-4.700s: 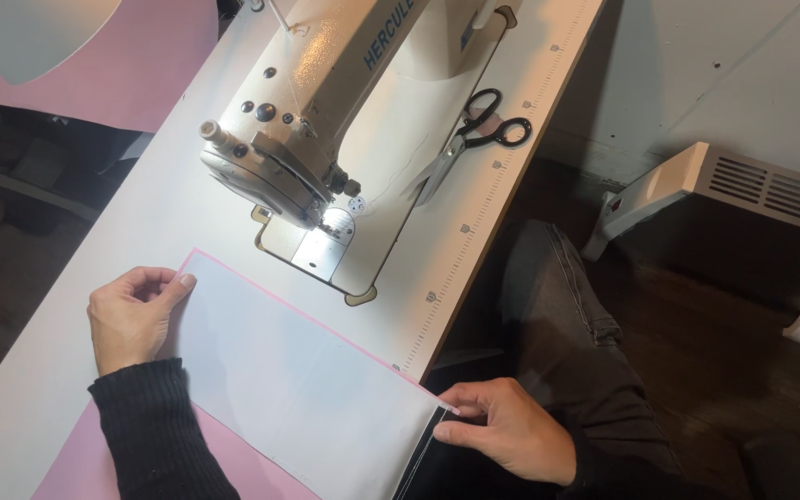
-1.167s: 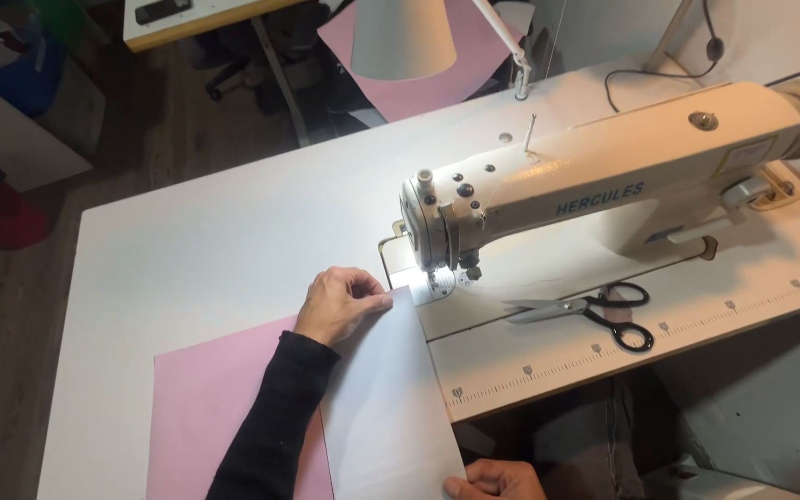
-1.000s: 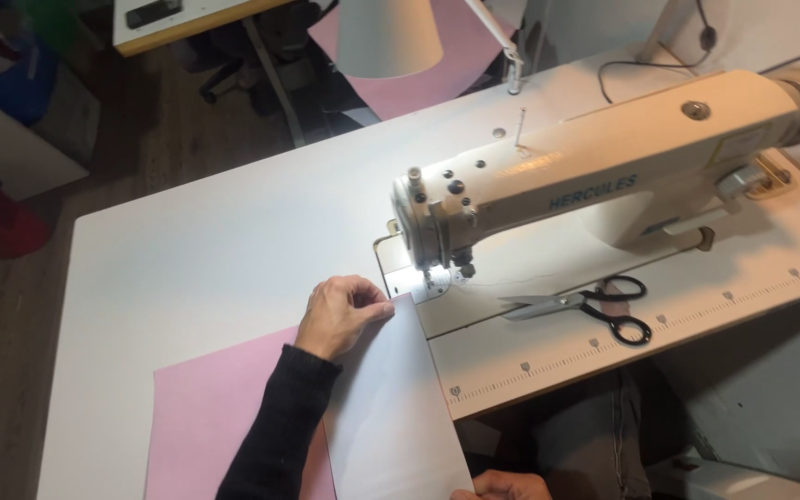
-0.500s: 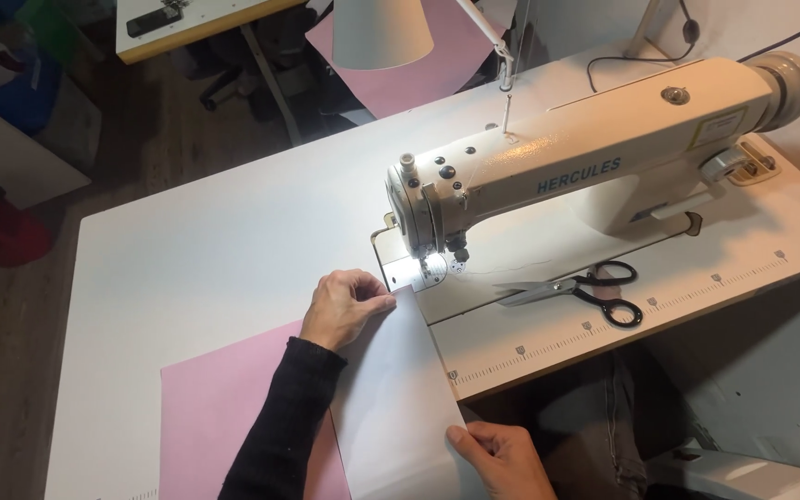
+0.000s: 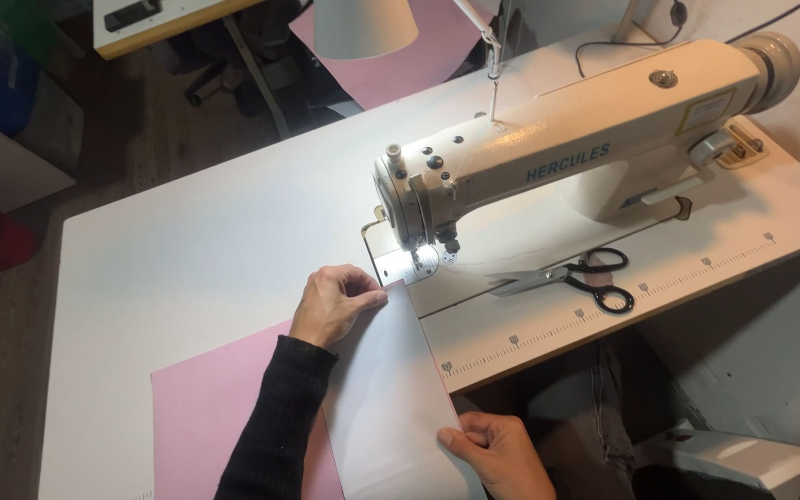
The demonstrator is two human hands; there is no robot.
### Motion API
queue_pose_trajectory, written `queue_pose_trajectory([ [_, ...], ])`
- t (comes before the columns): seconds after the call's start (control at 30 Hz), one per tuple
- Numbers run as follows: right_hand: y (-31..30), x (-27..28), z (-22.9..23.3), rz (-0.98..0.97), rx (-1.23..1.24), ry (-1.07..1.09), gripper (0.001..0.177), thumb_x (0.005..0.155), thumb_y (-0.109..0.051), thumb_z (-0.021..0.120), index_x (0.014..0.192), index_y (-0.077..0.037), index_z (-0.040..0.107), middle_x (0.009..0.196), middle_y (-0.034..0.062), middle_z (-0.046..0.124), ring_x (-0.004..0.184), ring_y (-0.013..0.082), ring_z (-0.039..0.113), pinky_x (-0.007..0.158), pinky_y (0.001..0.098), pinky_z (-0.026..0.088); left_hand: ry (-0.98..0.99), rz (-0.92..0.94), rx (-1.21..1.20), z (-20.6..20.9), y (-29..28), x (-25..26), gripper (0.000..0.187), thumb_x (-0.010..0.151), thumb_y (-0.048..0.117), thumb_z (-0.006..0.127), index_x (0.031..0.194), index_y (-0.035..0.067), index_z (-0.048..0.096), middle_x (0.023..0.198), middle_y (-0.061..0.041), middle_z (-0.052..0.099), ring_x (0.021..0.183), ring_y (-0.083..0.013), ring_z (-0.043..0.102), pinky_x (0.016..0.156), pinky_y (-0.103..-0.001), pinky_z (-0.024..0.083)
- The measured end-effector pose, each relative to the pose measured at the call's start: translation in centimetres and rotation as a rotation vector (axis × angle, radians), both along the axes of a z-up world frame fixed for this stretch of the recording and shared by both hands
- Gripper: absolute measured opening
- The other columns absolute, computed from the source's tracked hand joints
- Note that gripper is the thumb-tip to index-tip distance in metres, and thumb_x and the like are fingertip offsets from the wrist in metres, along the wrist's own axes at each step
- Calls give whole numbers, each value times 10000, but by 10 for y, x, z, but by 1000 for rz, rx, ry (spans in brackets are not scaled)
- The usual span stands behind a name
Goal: Sewing two pieces of leather or synthetic material together using an industrial sewing machine.
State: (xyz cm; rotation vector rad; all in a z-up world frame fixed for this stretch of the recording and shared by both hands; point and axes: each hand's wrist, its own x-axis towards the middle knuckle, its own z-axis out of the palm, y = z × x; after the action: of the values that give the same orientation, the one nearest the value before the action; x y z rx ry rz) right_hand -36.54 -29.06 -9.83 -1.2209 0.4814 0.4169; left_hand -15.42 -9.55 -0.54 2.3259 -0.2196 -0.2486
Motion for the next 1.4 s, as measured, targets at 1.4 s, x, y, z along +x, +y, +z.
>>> queue_pose_trajectory([
  [1.4, -24, -64, -14, 93, -16, -7, 363, 893, -218, 752, 1054, 107, 779, 857, 180, 815, 762, 150, 717, 750, 308, 571, -287, 88, -144, -20, 5, 30, 133, 822, 200, 816, 861, 74, 801, 780, -45, 766, 694, -133, 695, 708, -291, 579],
])
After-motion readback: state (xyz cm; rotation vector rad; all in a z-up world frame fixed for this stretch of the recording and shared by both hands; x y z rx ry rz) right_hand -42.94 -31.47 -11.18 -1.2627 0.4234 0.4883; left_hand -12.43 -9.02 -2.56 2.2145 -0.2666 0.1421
